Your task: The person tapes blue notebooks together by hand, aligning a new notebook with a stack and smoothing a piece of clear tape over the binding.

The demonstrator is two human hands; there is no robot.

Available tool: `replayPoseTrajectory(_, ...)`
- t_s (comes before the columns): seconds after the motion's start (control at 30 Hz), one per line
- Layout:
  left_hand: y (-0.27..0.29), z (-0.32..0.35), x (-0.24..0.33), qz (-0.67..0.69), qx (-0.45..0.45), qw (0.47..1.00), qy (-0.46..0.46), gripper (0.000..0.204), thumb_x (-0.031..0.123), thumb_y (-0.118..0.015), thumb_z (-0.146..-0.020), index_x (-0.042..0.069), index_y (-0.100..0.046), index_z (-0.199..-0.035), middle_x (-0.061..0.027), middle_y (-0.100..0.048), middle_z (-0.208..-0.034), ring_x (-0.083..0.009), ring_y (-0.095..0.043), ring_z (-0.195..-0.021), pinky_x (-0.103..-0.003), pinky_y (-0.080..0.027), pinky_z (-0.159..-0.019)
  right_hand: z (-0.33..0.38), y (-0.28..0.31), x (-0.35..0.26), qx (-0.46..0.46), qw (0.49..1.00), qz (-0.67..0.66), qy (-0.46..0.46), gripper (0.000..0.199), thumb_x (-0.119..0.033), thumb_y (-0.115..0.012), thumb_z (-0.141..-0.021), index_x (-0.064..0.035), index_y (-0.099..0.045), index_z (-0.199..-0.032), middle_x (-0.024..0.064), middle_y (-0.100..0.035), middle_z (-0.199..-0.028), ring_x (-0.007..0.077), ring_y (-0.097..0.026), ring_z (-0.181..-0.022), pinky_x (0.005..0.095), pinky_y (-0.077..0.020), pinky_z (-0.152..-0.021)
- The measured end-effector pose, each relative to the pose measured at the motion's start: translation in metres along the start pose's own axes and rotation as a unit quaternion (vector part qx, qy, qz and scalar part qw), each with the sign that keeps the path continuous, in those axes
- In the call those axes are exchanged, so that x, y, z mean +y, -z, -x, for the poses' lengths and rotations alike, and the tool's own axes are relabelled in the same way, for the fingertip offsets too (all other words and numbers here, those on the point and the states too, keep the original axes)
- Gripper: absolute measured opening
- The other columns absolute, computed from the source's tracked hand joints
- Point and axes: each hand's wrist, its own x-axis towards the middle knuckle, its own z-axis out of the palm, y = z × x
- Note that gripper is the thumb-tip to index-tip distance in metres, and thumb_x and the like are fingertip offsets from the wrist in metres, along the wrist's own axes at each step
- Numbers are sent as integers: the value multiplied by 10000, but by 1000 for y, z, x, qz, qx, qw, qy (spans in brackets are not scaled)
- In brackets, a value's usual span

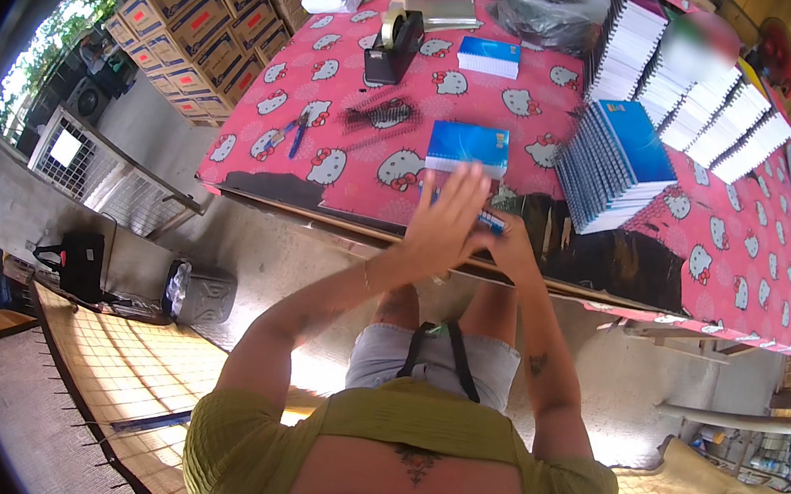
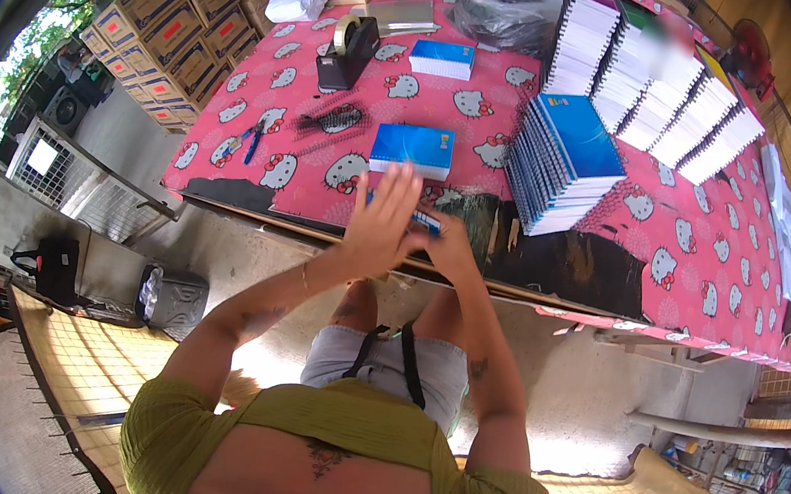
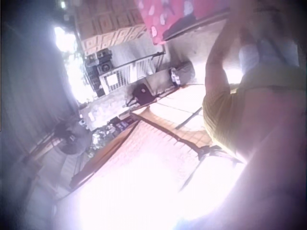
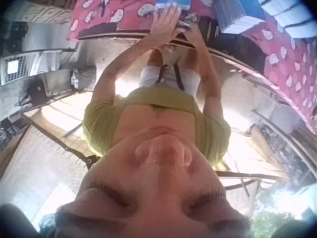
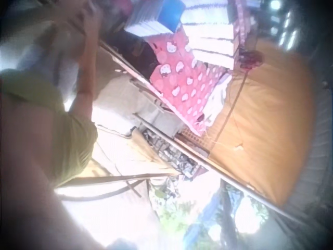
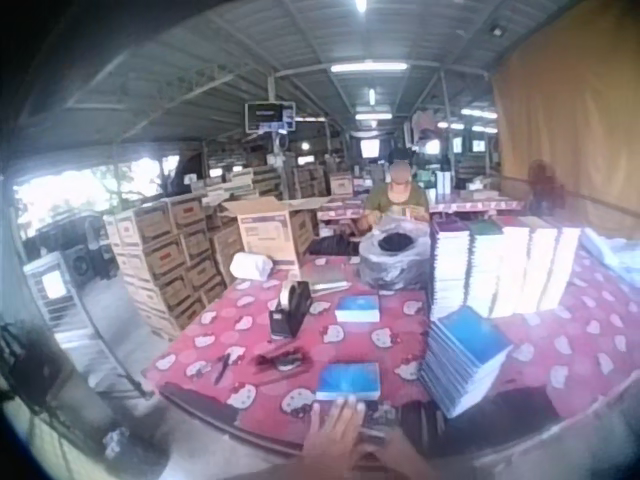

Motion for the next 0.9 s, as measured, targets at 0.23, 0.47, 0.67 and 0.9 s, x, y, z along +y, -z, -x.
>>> replayPoseTrajectory(0.23,-17,38,15,16,13,1000,-15,769,555,-411,-977,-12,-356,-1493,-198,-324,-1570,-357,-273,-1473,-639,-109,-1144,0,-8,-10,5,999,15,-40,284,-87,-670,-849,13,-675,-1115,183,-721,-886,179,-688,-782,367,-522,-708)
replayPoseTrajectory(0.47,1,29,26,56,40,998,-2,581,387,-485,-1001,21,-441,-1450,-158,-426,-1516,-329,-359,-1432,-680,-84,-1127,-1,-6,-1,9,998,50,-28,219,-110,-683,-842,25,-682,-1014,215,-693,-837,310,-688,-724,379,-513,-680)
replayPoseTrajectory(0.67,15,-6,-26,136,-23,990,-13,356,279,-557,-982,116,-621,-1292,-42,-602,-1334,-249,-489,-1330,-672,-68,-1144,-6,-4,-16,-30,996,56,-68,227,-128,-687,-855,20,-675,-1027,205,-699,-852,326,-693,-758,384,-515,-695)
replayPoseTrajectory(0.9,9,5,-2,-11,7,1000,0,558,399,-442,-1022,98,-424,-1492,-118,-366,-1568,-356,-255,-1483,-669,-97,-1141,-6,-7,-13,0,996,78,-34,224,-129,-673,-854,17,-675,-1023,207,-702,-864,340,-693,-771,387,-517,-704)
